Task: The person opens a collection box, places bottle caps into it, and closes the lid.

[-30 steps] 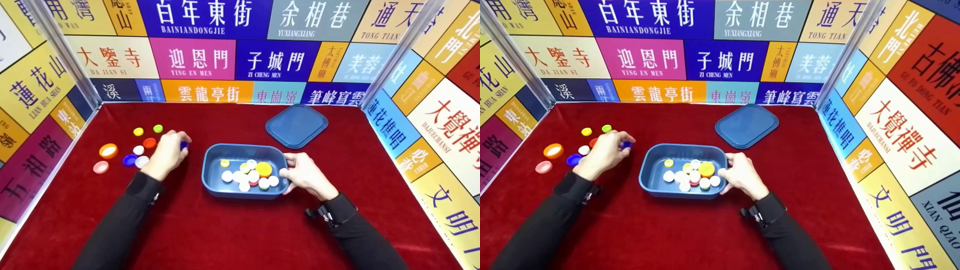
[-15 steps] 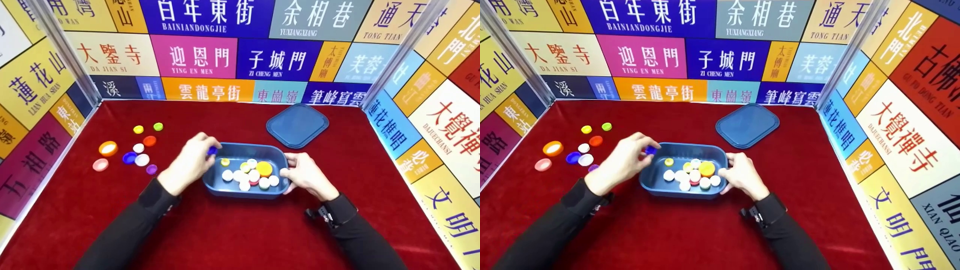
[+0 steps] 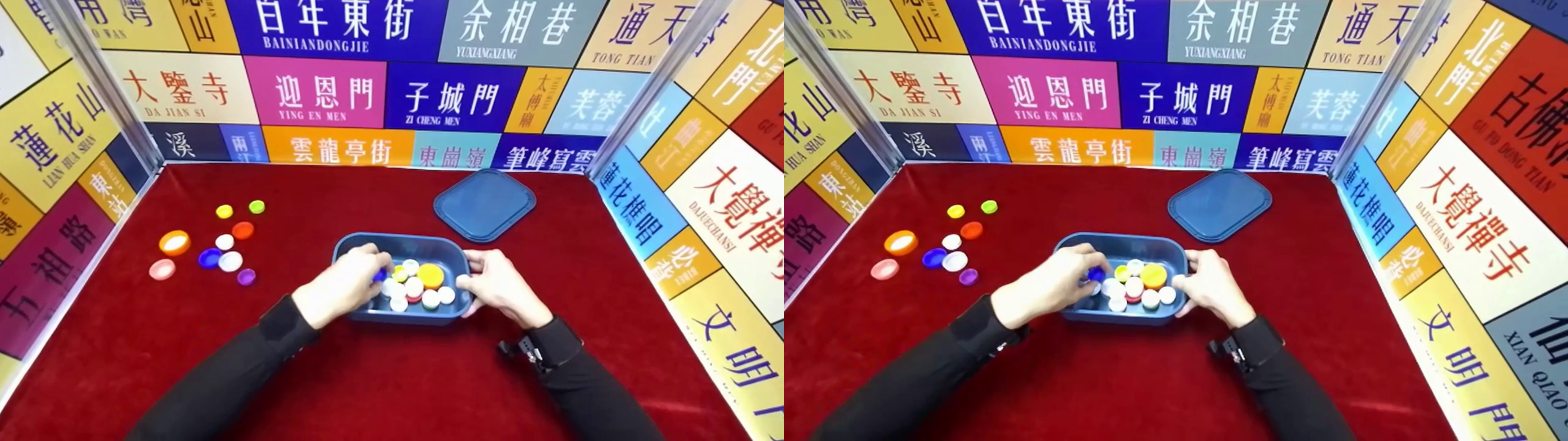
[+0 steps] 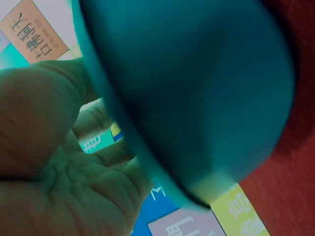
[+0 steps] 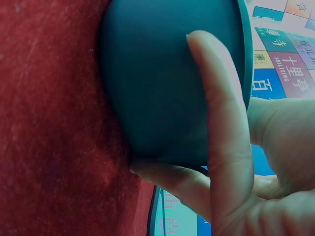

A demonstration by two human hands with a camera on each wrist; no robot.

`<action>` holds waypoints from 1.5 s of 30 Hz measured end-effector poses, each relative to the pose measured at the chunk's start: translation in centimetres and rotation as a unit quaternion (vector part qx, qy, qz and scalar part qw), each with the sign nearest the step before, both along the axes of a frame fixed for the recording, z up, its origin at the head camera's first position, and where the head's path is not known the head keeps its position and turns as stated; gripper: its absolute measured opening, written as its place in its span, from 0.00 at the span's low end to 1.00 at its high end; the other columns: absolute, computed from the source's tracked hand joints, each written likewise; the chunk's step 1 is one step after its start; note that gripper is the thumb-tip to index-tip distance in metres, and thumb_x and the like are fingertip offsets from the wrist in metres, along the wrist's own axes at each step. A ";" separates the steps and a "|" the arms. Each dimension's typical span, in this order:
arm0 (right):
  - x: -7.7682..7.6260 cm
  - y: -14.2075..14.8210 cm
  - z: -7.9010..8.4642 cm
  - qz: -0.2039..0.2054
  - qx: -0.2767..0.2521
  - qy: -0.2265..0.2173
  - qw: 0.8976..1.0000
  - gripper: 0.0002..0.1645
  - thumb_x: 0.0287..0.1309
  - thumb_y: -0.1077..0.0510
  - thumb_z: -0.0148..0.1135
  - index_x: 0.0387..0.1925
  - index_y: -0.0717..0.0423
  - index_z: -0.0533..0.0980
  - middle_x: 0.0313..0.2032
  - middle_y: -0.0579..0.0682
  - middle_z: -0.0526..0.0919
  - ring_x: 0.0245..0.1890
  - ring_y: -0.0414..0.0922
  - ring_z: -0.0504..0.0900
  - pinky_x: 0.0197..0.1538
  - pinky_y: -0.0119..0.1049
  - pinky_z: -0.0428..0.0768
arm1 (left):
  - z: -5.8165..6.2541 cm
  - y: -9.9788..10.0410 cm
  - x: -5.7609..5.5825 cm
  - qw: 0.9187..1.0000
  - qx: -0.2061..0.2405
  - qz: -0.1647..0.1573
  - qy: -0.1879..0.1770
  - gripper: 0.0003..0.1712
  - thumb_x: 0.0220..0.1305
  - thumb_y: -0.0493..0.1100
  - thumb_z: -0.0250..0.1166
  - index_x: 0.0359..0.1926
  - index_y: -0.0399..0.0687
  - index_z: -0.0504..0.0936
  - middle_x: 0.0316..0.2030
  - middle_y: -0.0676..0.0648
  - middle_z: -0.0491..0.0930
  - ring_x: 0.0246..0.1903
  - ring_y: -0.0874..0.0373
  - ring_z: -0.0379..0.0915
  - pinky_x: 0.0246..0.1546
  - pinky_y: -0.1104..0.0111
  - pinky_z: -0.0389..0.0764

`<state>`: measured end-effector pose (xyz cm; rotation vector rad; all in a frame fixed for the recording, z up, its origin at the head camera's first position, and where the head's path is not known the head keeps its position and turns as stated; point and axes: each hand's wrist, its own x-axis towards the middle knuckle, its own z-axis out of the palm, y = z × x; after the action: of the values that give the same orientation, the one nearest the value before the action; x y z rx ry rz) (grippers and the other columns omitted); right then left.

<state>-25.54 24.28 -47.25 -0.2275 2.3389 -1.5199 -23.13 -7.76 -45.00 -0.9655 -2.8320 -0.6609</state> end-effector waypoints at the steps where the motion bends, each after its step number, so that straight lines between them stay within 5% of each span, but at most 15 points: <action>1: 0.0 0.0 0.0 0.001 -0.001 0.002 1.000 0.38 0.70 0.70 0.67 0.80 0.59 0.78 0.63 0.65 0.92 0.50 0.58 0.99 0.33 0.54 0.97 | -0.1 0.2 0.0 1.000 -0.007 -0.002 -0.001 0.14 0.74 0.36 0.80 0.57 0.37 0.92 0.48 0.36 0.89 0.51 0.43 0.87 0.58 0.53 0.97; 15: 0.1 0.2 -0.1 0.005 -0.002 0.006 1.000 0.39 0.70 0.70 0.67 0.81 0.58 0.78 0.63 0.64 0.93 0.50 0.58 0.98 0.34 0.53 0.97 | -0.1 0.6 0.5 1.000 -0.020 0.007 -0.005 0.19 0.73 0.38 0.82 0.61 0.39 0.92 0.51 0.36 0.90 0.52 0.45 0.88 0.61 0.53 0.97; 26: 0.1 0.1 -0.1 0.003 -0.004 0.005 1.000 0.39 0.70 0.70 0.67 0.81 0.58 0.78 0.63 0.65 0.92 0.50 0.58 0.98 0.33 0.54 0.97 | 1.1 -0.6 0.7 0.999 0.009 0.041 -0.020 0.19 0.75 0.41 0.80 0.63 0.45 0.91 0.54 0.38 0.88 0.55 0.47 0.86 0.61 0.54 0.97; 45: 0.1 0.2 -0.1 0.010 -0.021 -0.004 1.000 0.38 0.71 0.71 0.67 0.80 0.60 0.78 0.63 0.67 0.91 0.50 0.58 0.98 0.33 0.54 0.97 | 2.4 -4.8 -2.4 0.992 0.072 0.104 -0.004 0.18 0.78 0.41 0.76 0.64 0.44 0.91 0.58 0.37 0.88 0.56 0.42 0.87 0.69 0.48 0.92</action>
<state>-25.41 24.44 -47.31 -0.2548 2.2943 -1.5581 -25.52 -12.58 -42.58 -0.6356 -2.7922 -0.8293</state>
